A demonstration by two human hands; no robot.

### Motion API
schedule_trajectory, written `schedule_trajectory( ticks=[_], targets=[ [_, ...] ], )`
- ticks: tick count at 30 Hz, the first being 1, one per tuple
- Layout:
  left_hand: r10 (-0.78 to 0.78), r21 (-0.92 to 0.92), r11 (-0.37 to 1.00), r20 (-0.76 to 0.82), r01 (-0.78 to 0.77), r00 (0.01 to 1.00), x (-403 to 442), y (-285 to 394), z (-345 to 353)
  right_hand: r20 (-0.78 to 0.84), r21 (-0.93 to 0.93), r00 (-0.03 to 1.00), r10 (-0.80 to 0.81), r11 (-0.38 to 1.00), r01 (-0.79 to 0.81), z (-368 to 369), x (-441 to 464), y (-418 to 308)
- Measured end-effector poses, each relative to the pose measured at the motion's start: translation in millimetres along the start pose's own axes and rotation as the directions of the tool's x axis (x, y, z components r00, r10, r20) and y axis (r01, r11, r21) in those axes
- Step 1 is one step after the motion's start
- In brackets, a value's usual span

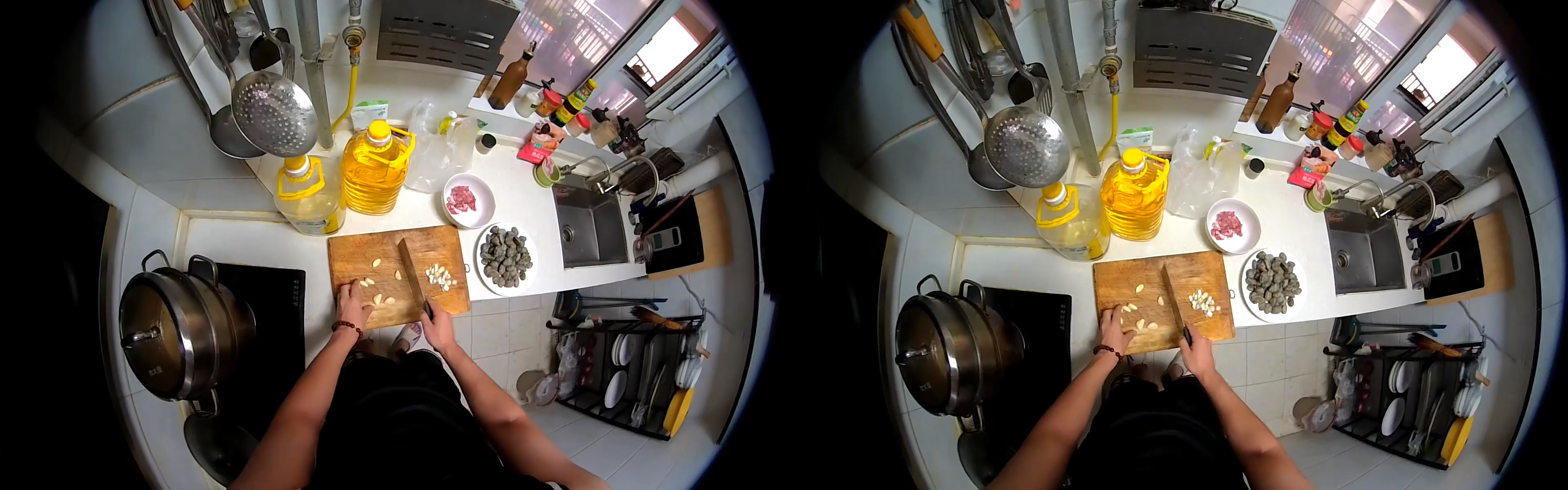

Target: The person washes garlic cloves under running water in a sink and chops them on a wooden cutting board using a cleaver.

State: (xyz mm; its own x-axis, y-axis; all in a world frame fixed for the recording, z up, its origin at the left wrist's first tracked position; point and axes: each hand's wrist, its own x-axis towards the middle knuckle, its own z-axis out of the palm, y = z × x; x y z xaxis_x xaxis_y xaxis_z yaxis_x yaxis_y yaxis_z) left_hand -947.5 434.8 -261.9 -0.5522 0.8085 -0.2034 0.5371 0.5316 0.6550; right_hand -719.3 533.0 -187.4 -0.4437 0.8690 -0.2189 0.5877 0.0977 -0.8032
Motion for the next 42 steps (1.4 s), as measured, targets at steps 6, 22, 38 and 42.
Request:
schedule_trajectory(
  ticks=[6,22,38,42],
  targets=[
    [-0.013,-0.179,0.984,-0.062,0.002,0.998,-2,16,-7,0.069,0.041,0.997,-0.040,0.998,0.037,5,-6,18],
    [-0.050,-0.234,0.970,0.106,0.074,0.993,35,18,-1,0.096,0.170,0.991,0.088,0.980,-0.104,17,-7,17],
    [0.407,0.224,0.902,-0.159,-0.369,0.899,66,35,51,0.044,0.276,0.990,0.136,0.951,-0.143,-2,-15,30],
    [0.389,-0.058,0.909,-0.229,-0.412,0.892,83,45,58,0.007,0.332,0.987,0.159,0.931,-0.152,11,-3,40]
  ],
)
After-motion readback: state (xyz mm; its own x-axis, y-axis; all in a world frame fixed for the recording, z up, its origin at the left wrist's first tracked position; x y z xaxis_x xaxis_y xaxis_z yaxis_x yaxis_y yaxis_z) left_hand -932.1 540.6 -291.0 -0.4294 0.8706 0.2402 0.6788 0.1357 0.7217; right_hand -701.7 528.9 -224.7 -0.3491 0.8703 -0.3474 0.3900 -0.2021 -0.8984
